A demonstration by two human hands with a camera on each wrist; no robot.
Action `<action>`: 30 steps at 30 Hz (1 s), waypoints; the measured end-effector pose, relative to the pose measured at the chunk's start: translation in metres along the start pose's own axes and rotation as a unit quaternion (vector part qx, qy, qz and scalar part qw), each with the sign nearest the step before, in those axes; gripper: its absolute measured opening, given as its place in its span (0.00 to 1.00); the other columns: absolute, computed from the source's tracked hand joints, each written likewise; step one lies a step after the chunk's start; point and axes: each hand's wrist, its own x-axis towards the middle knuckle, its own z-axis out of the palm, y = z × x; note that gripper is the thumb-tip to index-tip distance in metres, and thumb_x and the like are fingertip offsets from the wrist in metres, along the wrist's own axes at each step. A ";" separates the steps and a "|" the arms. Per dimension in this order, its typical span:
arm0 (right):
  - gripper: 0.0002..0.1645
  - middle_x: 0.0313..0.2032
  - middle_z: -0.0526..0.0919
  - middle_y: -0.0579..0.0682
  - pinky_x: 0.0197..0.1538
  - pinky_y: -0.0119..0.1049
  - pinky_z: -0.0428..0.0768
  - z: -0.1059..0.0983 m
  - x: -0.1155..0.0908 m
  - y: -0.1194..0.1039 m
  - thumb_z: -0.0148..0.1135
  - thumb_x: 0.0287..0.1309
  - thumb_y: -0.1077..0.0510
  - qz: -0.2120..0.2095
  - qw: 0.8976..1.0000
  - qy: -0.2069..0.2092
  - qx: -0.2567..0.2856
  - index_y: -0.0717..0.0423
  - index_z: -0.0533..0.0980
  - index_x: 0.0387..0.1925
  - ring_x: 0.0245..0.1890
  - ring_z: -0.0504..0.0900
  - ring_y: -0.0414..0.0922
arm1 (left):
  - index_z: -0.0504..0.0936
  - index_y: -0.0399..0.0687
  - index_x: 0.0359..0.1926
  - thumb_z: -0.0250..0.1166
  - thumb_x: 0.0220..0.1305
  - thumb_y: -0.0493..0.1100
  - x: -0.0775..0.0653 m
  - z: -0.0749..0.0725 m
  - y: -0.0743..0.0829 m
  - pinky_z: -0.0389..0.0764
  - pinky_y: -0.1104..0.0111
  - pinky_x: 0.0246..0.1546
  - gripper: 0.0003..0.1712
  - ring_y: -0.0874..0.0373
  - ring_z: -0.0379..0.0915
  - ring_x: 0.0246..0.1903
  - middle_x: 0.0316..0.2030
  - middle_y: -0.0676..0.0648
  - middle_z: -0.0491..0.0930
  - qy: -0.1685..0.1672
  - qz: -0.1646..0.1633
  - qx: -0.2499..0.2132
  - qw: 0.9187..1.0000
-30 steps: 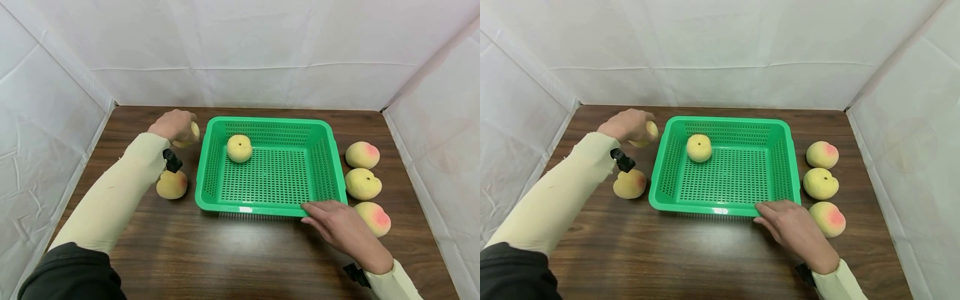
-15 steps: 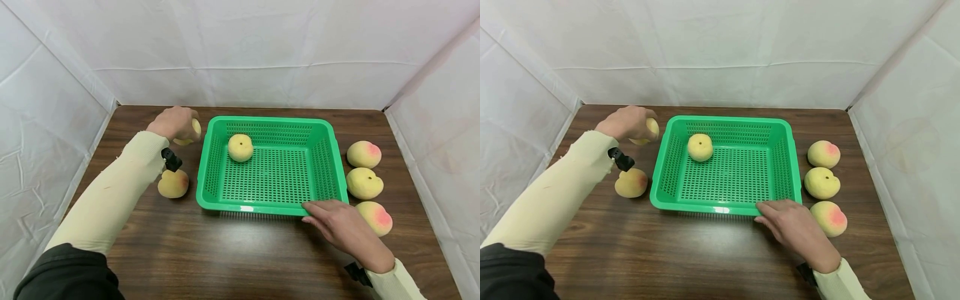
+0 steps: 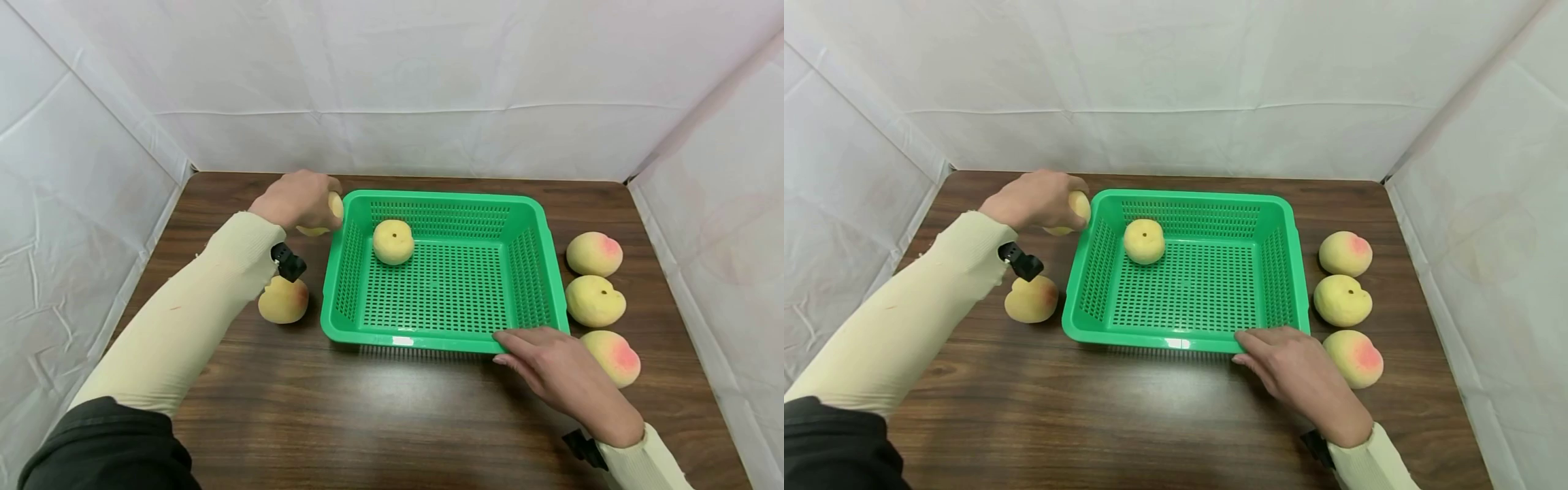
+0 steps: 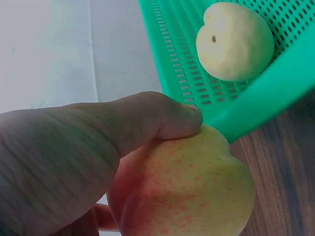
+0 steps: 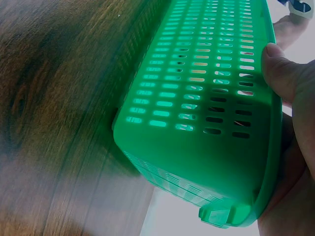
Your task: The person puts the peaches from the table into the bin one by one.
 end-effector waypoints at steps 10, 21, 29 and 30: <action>0.24 0.43 0.90 0.42 0.40 0.44 0.86 0.000 -0.003 0.001 0.52 0.78 0.39 0.004 1.000 -0.006 0.005 0.50 0.84 0.50 0.39 0.89 0.45 | 0.78 0.53 0.62 0.64 0.65 0.49 -0.003 -0.003 0.018 0.75 0.59 0.39 0.25 0.48 0.75 0.44 0.47 0.44 0.80 -0.005 0.017 0.008 1.000; 0.29 0.44 0.90 0.43 0.40 0.45 0.86 0.000 -0.004 -0.001 0.45 0.79 0.36 0.004 1.000 0.000 0.002 0.49 0.85 0.50 0.39 0.89 0.45 | 0.78 0.53 0.63 0.68 0.67 0.51 -0.003 -0.003 0.042 0.74 0.60 0.40 0.25 0.50 0.74 0.42 0.44 0.46 0.79 0.002 0.055 0.014 0.998; 0.29 0.43 0.90 0.43 0.40 0.45 0.86 0.001 -0.003 -0.001 0.43 0.80 0.36 -0.001 1.000 0.007 -0.001 0.50 0.84 0.49 0.39 0.89 0.45 | 0.77 0.53 0.65 0.68 0.66 0.51 0.002 -0.003 0.061 0.76 0.60 0.40 0.28 0.51 0.74 0.43 0.47 0.46 0.79 0.000 0.081 0.022 0.996; 0.30 0.43 0.90 0.43 0.40 0.45 0.86 0.001 -0.003 -0.002 0.42 0.80 0.36 -0.002 1.000 0.009 -0.002 0.50 0.84 0.49 0.39 0.89 0.45 | 0.76 0.53 0.66 0.68 0.66 0.52 0.003 -0.002 0.063 0.76 0.60 0.40 0.29 0.51 0.74 0.43 0.47 0.47 0.79 -0.002 0.084 0.024 0.996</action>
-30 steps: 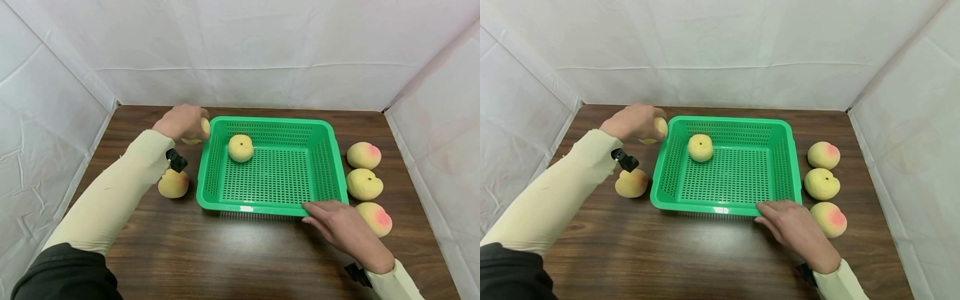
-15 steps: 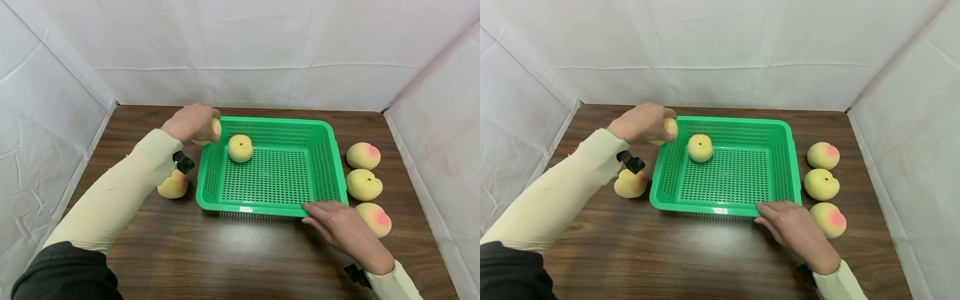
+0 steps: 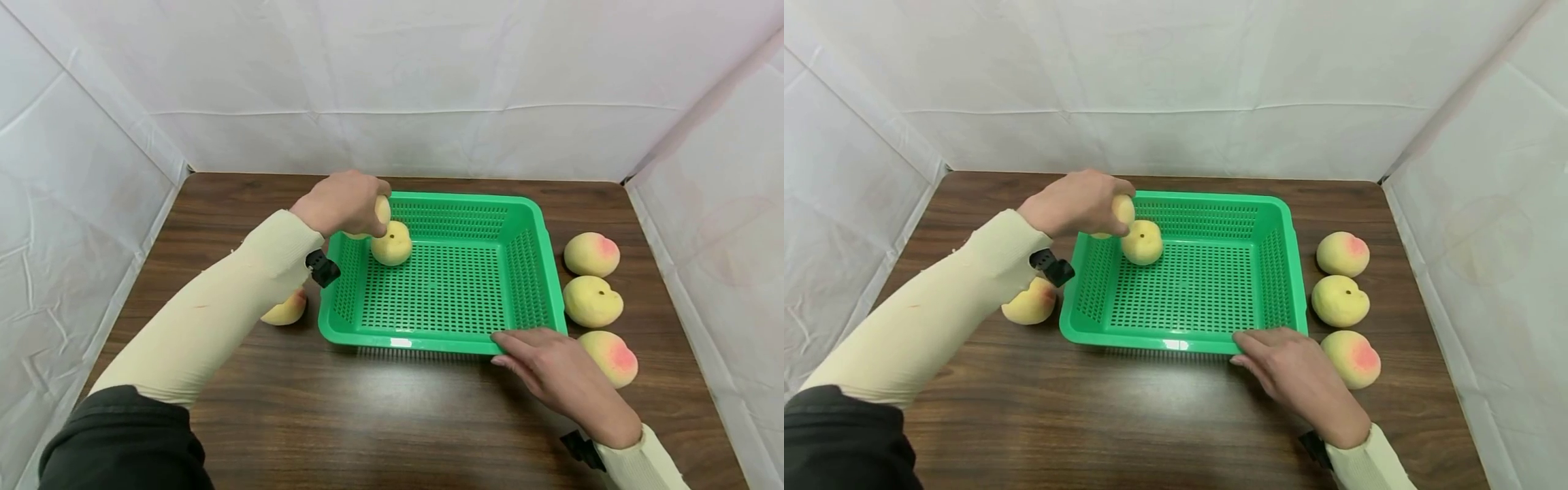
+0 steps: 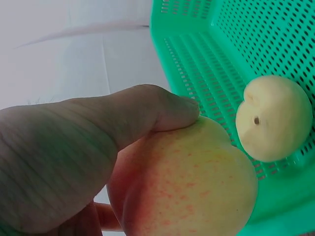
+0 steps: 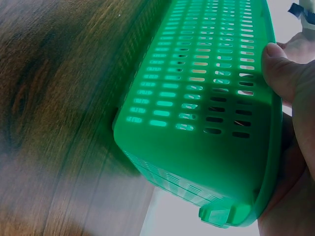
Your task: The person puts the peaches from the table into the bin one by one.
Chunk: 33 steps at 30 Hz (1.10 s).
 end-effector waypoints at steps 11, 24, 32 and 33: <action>0.35 0.43 0.90 0.43 0.41 0.45 0.86 0.002 0.001 -0.003 0.37 0.81 0.35 0.000 1.000 0.008 -0.002 0.51 0.85 0.49 0.39 0.89 0.46 | 0.75 0.54 0.69 0.67 0.66 0.52 0.010 0.001 0.020 0.75 0.62 0.37 0.31 0.53 0.73 0.43 0.50 0.48 0.79 -0.003 0.018 0.007 1.000; 0.34 0.42 0.91 0.43 0.40 0.45 0.86 0.001 0.003 -0.005 0.39 0.81 0.36 -0.002 1.000 0.009 0.003 0.51 0.85 0.49 0.38 0.89 0.46 | 0.76 0.52 0.66 0.67 0.66 0.49 0.018 -0.004 0.039 0.75 0.64 0.37 0.28 0.55 0.73 0.42 0.47 0.50 0.80 0.005 0.054 0.007 0.999; 0.32 0.42 0.90 0.43 0.41 0.45 0.86 0.001 0.004 -0.005 0.41 0.81 0.36 -0.006 1.000 0.007 0.005 0.51 0.85 0.49 0.39 0.89 0.45 | 0.72 0.53 0.71 0.67 0.68 0.51 0.025 -0.004 0.049 0.75 0.64 0.38 0.33 0.55 0.73 0.42 0.47 0.51 0.79 0.004 0.059 0.004 0.998; 0.32 0.42 0.90 0.43 0.41 0.45 0.86 0.001 0.004 -0.006 0.41 0.81 0.36 -0.006 1.000 0.007 0.005 0.51 0.85 0.49 0.39 0.89 0.45 | 0.71 0.53 0.72 0.67 0.68 0.52 0.026 -0.004 0.051 0.75 0.64 0.38 0.33 0.55 0.73 0.42 0.48 0.51 0.79 0.002 0.058 0.004 0.998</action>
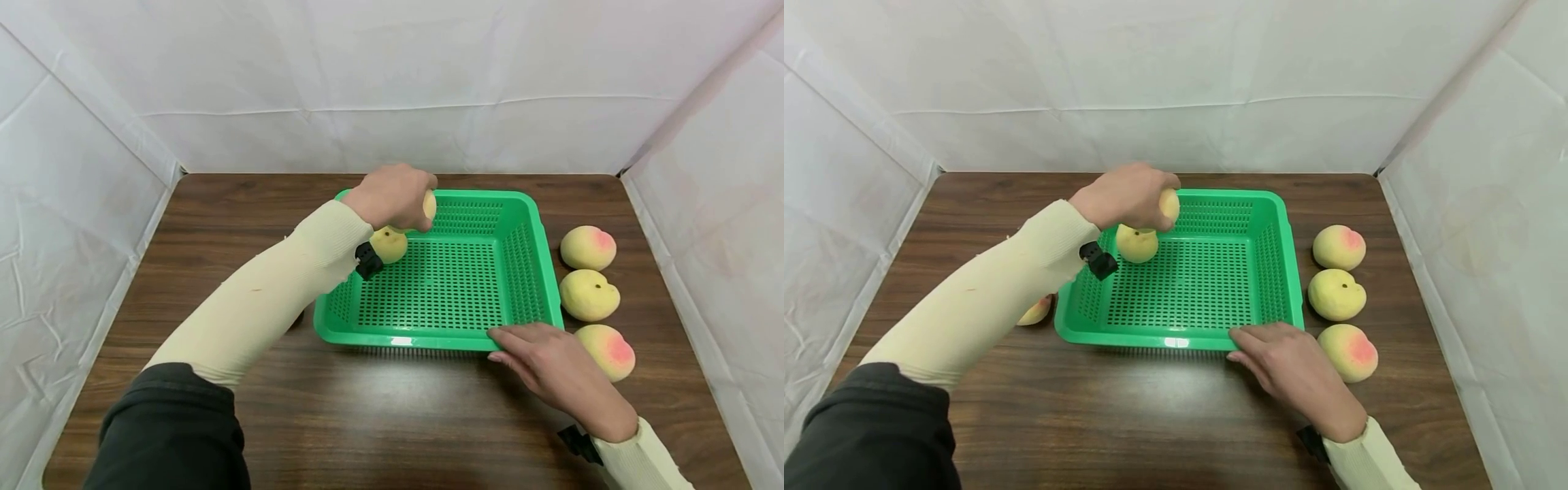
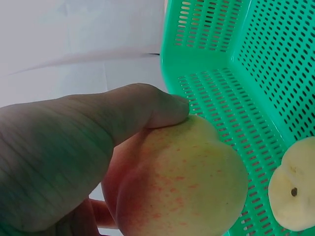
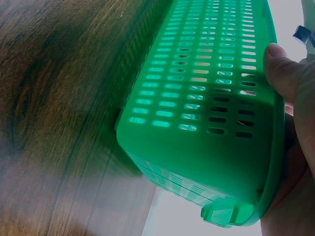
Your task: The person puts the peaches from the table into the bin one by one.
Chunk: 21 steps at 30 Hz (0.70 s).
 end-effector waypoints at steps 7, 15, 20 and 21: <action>0.32 0.43 0.91 0.43 0.41 0.45 0.86 0.001 0.001 -0.002 0.40 0.81 0.36 0.002 1.000 0.000 -0.005 0.51 0.85 0.49 0.39 0.89 0.46 | 0.66 0.52 0.75 0.66 0.70 0.53 0.007 0.002 0.005 0.77 0.63 0.37 0.36 0.55 0.76 0.40 0.48 0.50 0.81 -0.011 -0.013 0.012 1.000; 0.34 0.43 0.91 0.44 0.41 0.45 0.86 0.002 0.001 -0.003 0.38 0.81 0.35 0.007 1.000 -0.004 -0.009 0.51 0.85 0.49 0.39 0.89 0.46 | 0.66 0.52 0.72 0.66 0.70 0.52 0.010 0.005 0.009 0.76 0.63 0.34 0.34 0.54 0.76 0.36 0.43 0.50 0.80 -0.011 -0.010 0.012 1.000; 0.34 0.42 0.91 0.43 0.41 0.45 0.86 0.002 0.000 -0.004 0.38 0.80 0.35 0.006 1.000 -0.002 -0.008 0.50 0.85 0.48 0.39 0.89 0.45 | 0.70 0.53 0.68 0.65 0.69 0.50 0.011 0.007 0.012 0.76 0.63 0.35 0.29 0.55 0.75 0.39 0.45 0.51 0.79 -0.003 0.002 0.015 1.000; 0.34 0.42 0.91 0.43 0.41 0.45 0.86 0.002 0.000 -0.004 0.39 0.80 0.35 0.006 1.000 -0.002 -0.008 0.50 0.85 0.48 0.39 0.89 0.45 | 0.71 0.53 0.68 0.65 0.69 0.49 0.012 0.007 0.013 0.76 0.63 0.35 0.29 0.55 0.74 0.39 0.45 0.51 0.79 -0.002 0.003 0.017 1.000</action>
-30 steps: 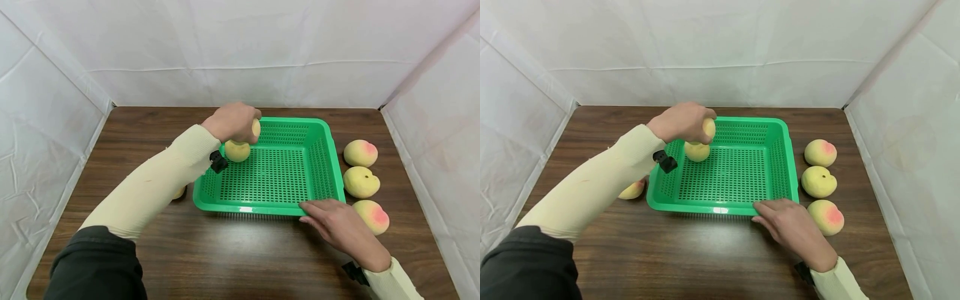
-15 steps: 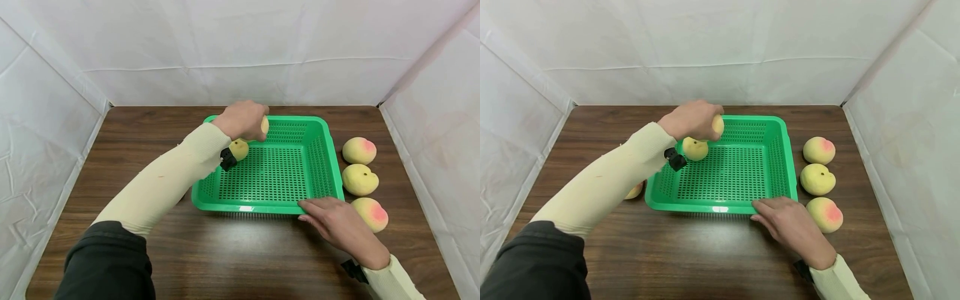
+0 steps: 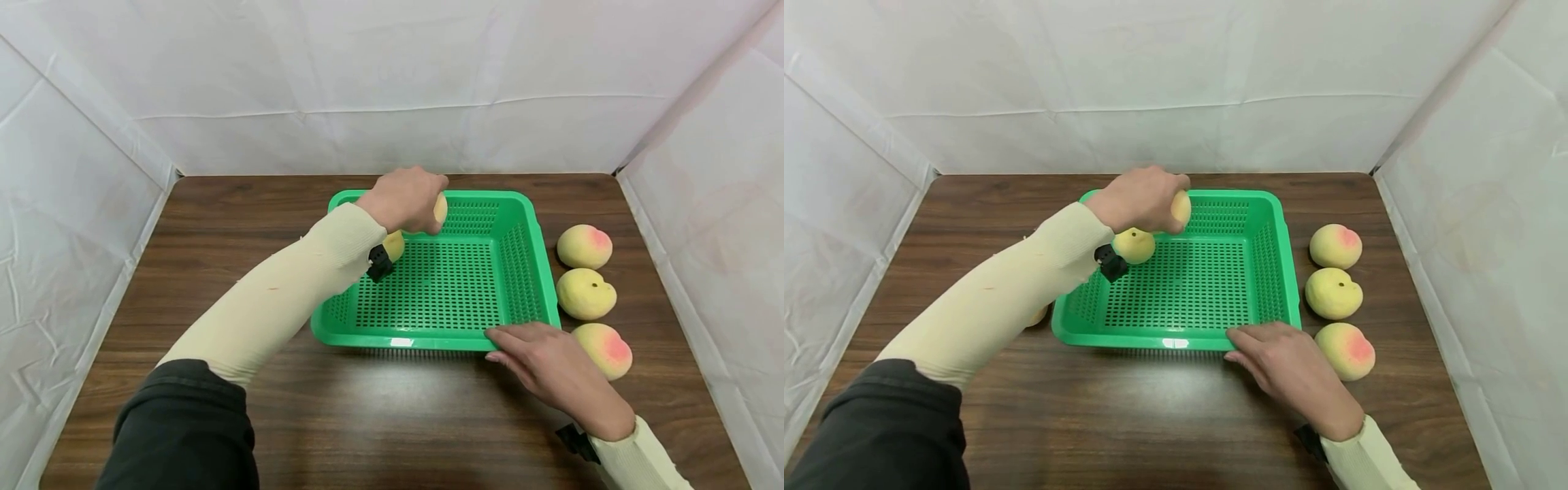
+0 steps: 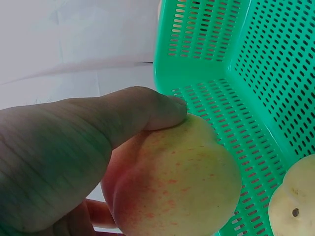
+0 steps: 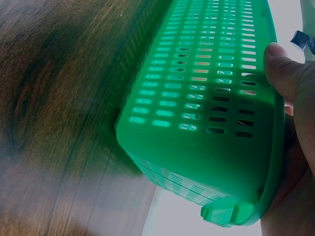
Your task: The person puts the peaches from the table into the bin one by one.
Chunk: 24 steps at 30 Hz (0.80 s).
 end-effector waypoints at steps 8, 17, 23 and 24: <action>0.35 0.42 0.91 0.44 0.41 0.45 0.86 0.001 0.000 0.000 0.37 0.80 0.34 0.002 1.000 0.000 -0.002 0.51 0.85 0.48 0.39 0.89 0.46 | 0.73 0.53 0.65 0.63 0.68 0.47 0.004 0.001 0.006 0.77 0.63 0.36 0.25 0.55 0.75 0.40 0.46 0.50 0.79 0.008 0.011 0.010 1.000; 0.34 0.42 0.91 0.44 0.42 0.45 0.86 0.000 -0.001 -0.001 0.39 0.80 0.35 0.000 1.000 0.002 0.002 0.51 0.85 0.48 0.39 0.90 0.46 | 0.69 0.49 0.64 0.67 0.67 0.48 0.007 0.001 0.010 0.83 0.61 0.41 0.28 0.52 0.79 0.42 0.50 0.47 0.80 0.018 0.012 -0.002 1.000; 0.34 0.42 0.91 0.44 0.42 0.44 0.86 0.000 -0.001 -0.002 0.39 0.80 0.35 -0.001 1.000 0.006 0.005 0.51 0.85 0.48 0.40 0.89 0.45 | 0.68 0.48 0.65 0.68 0.66 0.49 0.010 0.003 0.011 0.83 0.61 0.42 0.30 0.51 0.79 0.42 0.51 0.46 0.79 0.017 0.012 -0.002 1.000; 0.34 0.42 0.91 0.43 0.42 0.44 0.86 0.000 -0.001 -0.002 0.39 0.80 0.35 -0.001 1.000 0.007 0.005 0.51 0.85 0.48 0.39 0.89 0.45 | 0.68 0.48 0.66 0.69 0.66 0.50 0.010 0.003 0.011 0.84 0.60 0.43 0.32 0.51 0.79 0.43 0.52 0.46 0.79 0.015 0.011 0.001 1.000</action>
